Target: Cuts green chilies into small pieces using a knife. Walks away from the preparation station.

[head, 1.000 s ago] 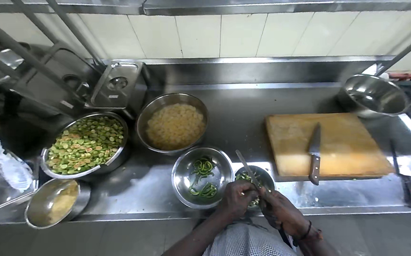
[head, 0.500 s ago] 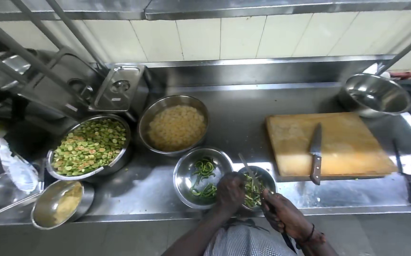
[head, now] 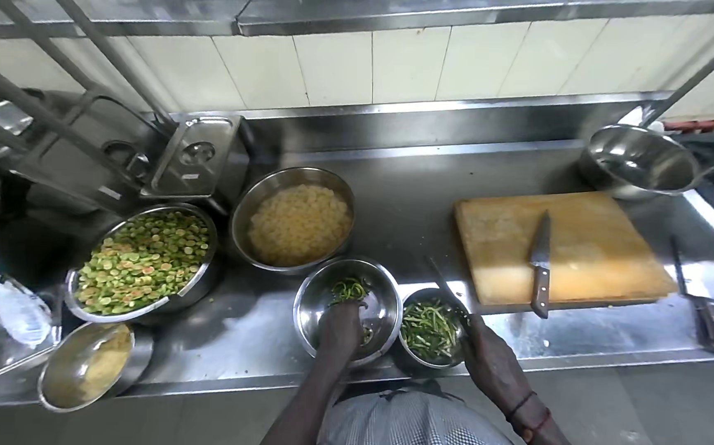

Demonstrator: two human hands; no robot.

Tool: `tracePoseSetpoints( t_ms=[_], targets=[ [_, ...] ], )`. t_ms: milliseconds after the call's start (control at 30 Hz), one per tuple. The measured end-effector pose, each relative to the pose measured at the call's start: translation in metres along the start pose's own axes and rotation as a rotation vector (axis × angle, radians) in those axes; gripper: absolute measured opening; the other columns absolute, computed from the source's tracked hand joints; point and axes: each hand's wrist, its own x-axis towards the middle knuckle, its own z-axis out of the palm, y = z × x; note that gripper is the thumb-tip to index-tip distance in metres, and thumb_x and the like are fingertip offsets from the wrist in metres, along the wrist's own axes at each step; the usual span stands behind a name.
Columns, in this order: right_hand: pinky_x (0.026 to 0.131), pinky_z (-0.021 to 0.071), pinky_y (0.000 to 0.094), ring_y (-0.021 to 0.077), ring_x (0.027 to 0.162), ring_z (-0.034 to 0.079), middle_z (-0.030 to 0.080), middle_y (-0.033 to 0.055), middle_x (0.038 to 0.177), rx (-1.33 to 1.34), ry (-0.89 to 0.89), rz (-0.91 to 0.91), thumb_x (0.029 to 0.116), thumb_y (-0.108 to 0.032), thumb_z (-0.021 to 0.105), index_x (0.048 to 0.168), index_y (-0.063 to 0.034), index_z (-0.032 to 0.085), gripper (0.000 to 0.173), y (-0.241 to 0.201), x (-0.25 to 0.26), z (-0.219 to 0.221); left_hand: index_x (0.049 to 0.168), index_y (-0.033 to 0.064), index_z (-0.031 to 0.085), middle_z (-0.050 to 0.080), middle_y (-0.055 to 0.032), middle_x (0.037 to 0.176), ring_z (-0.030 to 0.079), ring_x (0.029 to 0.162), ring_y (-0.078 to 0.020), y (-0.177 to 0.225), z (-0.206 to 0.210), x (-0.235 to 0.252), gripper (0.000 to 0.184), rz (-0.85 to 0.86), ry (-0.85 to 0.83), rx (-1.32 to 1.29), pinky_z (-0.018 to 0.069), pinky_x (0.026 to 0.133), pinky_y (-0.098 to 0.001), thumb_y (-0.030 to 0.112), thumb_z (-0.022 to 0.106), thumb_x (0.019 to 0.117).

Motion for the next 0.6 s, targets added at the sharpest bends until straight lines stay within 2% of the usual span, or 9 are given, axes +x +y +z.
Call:
tracePoseSetpoints(
  t_ms=[133,233,300,333,433,467,533,600],
  targets=[
    [0.085,0.0559,0.0516,0.0341,0.093,0.07,0.069,0.0169,0.101,0.029,-0.01,0.013,0.1062,-0.018,0.049,0.136,-0.0039,0.053,0.033,-0.001,0.002,-0.001,0.123,0.0093,0.067,0.069,-0.0157,0.123,0.064,0.119,-0.0347,-0.014,0.018,0.01,0.029,-0.044,-0.121,0.054,0.0508,0.098,-0.0545,0.024,0.055,0.1021],
    [0.079,0.0559,0.0505,0.0326,0.085,0.07,0.068,0.0148,0.092,0.064,-0.027,0.005,0.1069,-0.021,0.048,0.133,-0.0054,0.055,0.031,-0.003,0.002,-0.002,0.125,0.0115,0.068,0.068,-0.0145,0.125,0.063,0.12,-0.0338,-0.015,0.018,0.012,0.028,-0.037,-0.109,-0.011,0.0506,0.099,-0.0538,0.021,0.054,0.1022],
    [0.077,0.0557,0.0499,0.0312,0.08,0.069,0.067,0.0137,0.087,0.113,-0.029,-0.028,0.1071,-0.023,0.048,0.132,-0.0052,0.056,0.031,-0.002,0.002,-0.001,0.121,0.0093,0.07,0.066,-0.015,0.126,0.063,0.118,-0.0329,-0.014,0.012,0.013,0.024,0.025,-0.068,-0.173,0.0504,0.102,-0.0522,0.015,0.059,0.1003],
    [0.076,0.0557,0.0497,0.0303,0.078,0.068,0.067,0.013,0.085,0.14,-0.027,-0.048,0.1073,-0.024,0.048,0.133,-0.0053,0.056,0.033,0.0,0.002,0.0,0.117,0.0079,0.072,0.067,-0.0146,0.122,0.065,0.113,-0.031,-0.014,0.01,0.013,0.021,0.071,-0.041,-0.286,0.0517,0.1,-0.0507,0.013,0.062,0.0993],
    [0.072,0.0553,0.0484,0.0272,0.071,0.066,0.065,0.0097,0.079,0.193,-0.014,-0.104,0.1062,-0.03,0.052,0.139,-0.0066,0.056,0.04,0.0,0.002,0.005,0.112,0.007,0.07,0.07,-0.009,0.109,0.069,0.088,-0.0195,-0.009,0.002,0.01,0.015,0.169,-0.045,-0.633,0.0585,0.084,-0.0395,0.007,0.066,0.0976],
    [0.071,0.0554,0.048,0.0267,0.07,0.065,0.065,0.009,0.078,0.195,-0.013,-0.11,0.1052,-0.032,0.054,0.137,-0.0068,0.058,0.041,0.0,0.002,0.006,0.113,0.0064,0.07,0.07,-0.0082,0.107,0.069,0.085,-0.0181,-0.007,0.0,0.009,0.016,0.18,-0.069,-0.76,0.0588,0.08,-0.0372,0.004,0.065,0.0975],
    [0.07,0.0556,0.0481,0.0266,0.071,0.066,0.065,0.0082,0.078,0.17,-0.03,-0.094,0.1025,-0.037,0.059,0.125,-0.0075,0.06,0.037,-0.002,0.002,0.005,0.113,0.0043,0.069,0.071,-0.0093,0.103,0.069,0.082,-0.0184,0.0,-0.003,0.006,0.016,0.182,-0.111,-0.987,0.0585,0.075,-0.0334,0.0,0.064,0.0983],
    [0.074,0.0558,0.049,0.0283,0.075,0.067,0.066,0.0098,0.082,0.138,-0.074,-0.067,0.1026,-0.037,0.058,0.127,-0.0073,0.058,0.038,-0.005,0.002,0.002,0.112,0.002,0.069,0.069,-0.0109,0.098,0.065,0.078,-0.0182,0.007,-0.006,0.002,0.015,0.172,-0.141,-1.151,0.0555,0.071,-0.0305,-0.001,0.063,0.0988]
  ],
)
